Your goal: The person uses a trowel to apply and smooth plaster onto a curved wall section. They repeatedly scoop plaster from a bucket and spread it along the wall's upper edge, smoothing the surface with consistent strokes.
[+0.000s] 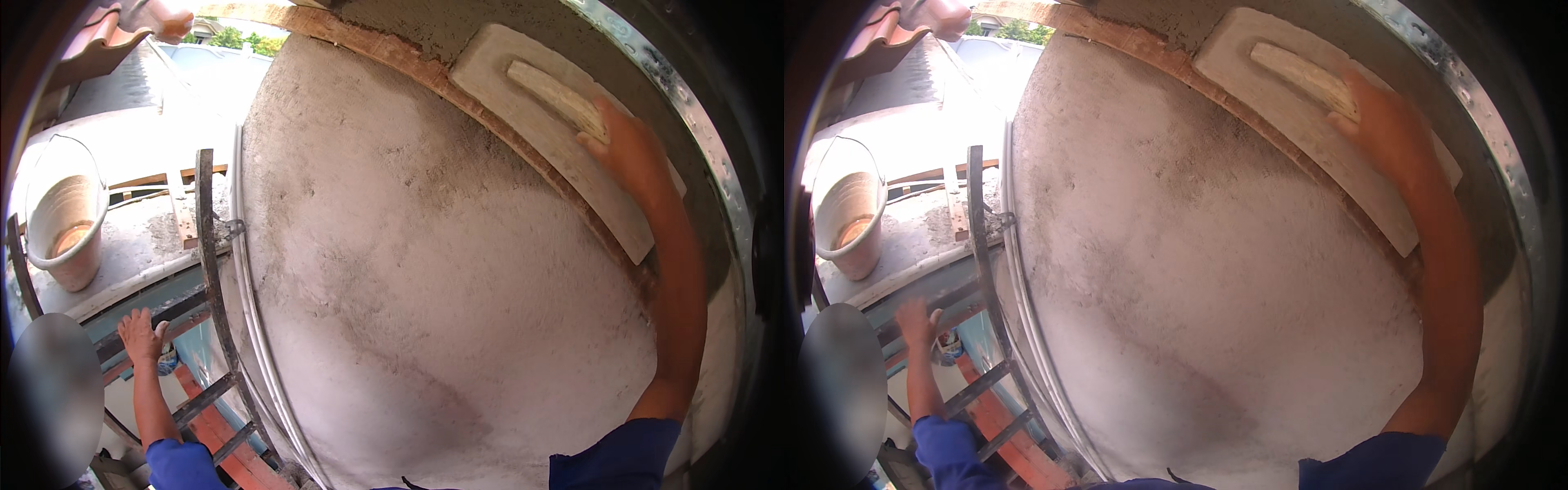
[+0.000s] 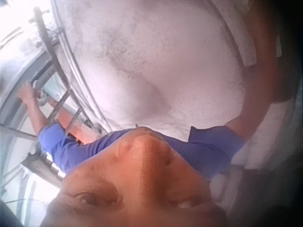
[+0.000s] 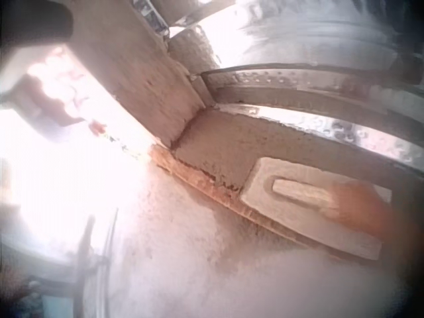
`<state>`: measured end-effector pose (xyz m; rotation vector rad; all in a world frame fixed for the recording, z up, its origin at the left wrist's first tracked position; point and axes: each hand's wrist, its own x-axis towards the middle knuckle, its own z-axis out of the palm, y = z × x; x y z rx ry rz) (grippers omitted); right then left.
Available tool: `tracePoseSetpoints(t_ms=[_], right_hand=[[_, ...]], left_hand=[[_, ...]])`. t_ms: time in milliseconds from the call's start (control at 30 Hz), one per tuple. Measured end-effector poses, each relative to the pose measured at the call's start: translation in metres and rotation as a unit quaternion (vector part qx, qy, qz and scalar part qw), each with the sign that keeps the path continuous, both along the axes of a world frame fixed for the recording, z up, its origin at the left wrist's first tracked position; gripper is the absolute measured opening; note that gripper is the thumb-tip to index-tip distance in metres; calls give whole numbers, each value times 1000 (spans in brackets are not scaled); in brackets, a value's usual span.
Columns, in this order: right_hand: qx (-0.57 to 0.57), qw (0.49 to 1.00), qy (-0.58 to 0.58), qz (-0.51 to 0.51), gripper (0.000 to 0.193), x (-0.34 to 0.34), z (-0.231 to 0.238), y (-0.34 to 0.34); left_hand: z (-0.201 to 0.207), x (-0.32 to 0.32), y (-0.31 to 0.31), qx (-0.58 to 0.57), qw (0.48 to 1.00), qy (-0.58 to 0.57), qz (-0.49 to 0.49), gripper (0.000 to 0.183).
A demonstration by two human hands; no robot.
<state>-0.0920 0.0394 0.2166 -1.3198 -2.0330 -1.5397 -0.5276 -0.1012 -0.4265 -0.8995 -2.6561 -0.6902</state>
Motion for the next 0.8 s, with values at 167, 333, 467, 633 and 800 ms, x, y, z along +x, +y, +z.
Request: tracePoseSetpoints(t_ms=[167,333,467,633,800], right_hand=[[69,995,62,-21,64,65,26,-10],[23,997,35,-61,76,-9,66,32],[-36,997,57,38,44,-92,35,47],[-26,999,14,13,42,-67,25,40],[-17,998,41,-35,58,54,41,-17]], left_hand=[[5,5,8,12,1000,1,-16,45],[-19,6,23,22,999,-4,-40,43],[-28,-18,1,-13,1000,-17,-6,52],[6,1,14,-76,993,-87,20,59],[-5,-6,10,-66,995,-70,0,61]])
